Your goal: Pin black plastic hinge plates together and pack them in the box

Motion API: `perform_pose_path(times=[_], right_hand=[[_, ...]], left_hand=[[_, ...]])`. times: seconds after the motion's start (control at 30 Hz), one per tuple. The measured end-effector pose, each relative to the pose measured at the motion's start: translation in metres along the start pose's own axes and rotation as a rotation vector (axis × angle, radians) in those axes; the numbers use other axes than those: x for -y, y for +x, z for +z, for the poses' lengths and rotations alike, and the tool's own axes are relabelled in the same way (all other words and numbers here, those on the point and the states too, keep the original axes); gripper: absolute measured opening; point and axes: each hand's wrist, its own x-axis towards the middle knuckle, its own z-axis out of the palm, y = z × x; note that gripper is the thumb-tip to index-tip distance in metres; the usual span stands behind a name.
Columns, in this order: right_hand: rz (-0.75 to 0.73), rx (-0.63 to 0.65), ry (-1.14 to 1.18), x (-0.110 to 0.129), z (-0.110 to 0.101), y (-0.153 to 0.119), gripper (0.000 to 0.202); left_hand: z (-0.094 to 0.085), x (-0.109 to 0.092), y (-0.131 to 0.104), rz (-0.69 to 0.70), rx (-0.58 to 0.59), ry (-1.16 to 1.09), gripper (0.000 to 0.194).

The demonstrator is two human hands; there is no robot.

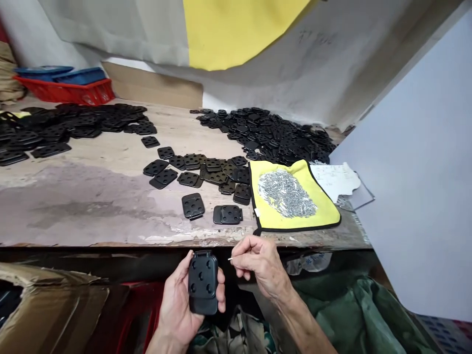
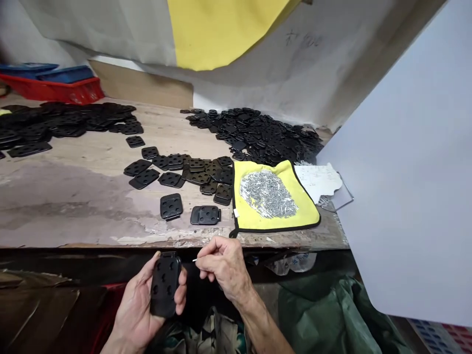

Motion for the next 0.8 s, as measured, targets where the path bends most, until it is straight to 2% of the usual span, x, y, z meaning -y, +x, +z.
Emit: perform_pose_path(times=[0.1, 0.2, 0.33, 0.5, 0.6, 0.73, 0.8], right_hand=[[-0.074, -0.03, 0.029, 0.002, -0.007, -0.005, 0.007], [-0.08, -0.04, 0.049, 0.0, -0.01, -0.009, 0.006], [-0.106, -0.092, 0.002, -0.006, -0.008, -0.014, 0.005], [-0.161, -0.181, -0.075, -0.011, 0.0, -0.019, 0.004], [-0.2, -0.211, -0.125, -0.014, 0.003, -0.022, 0.003], [-0.247, -0.244, -0.171, -0.023, 0.006, -0.024, 0.002], [-0.233, -0.208, -0.159, -0.027, 0.009, -0.025, 0.005]], left_hand=[[0.008, 0.006, 0.003, -0.025, 0.008, 0.013, 0.057], [0.011, 0.013, 0.003, -0.029, -0.018, 0.058, 0.057], [0.008, 0.019, -0.001, -0.016, -0.068, 0.076, 0.053], [0.0, 0.023, -0.005, 0.017, -0.07, -0.001, 0.055], [-0.008, 0.025, -0.004, 0.036, -0.022, -0.076, 0.056], [-0.021, 0.031, 0.002, 0.043, 0.124, -0.173, 0.058], [-0.027, 0.034, 0.004, 0.045, 0.194, -0.213, 0.059]])
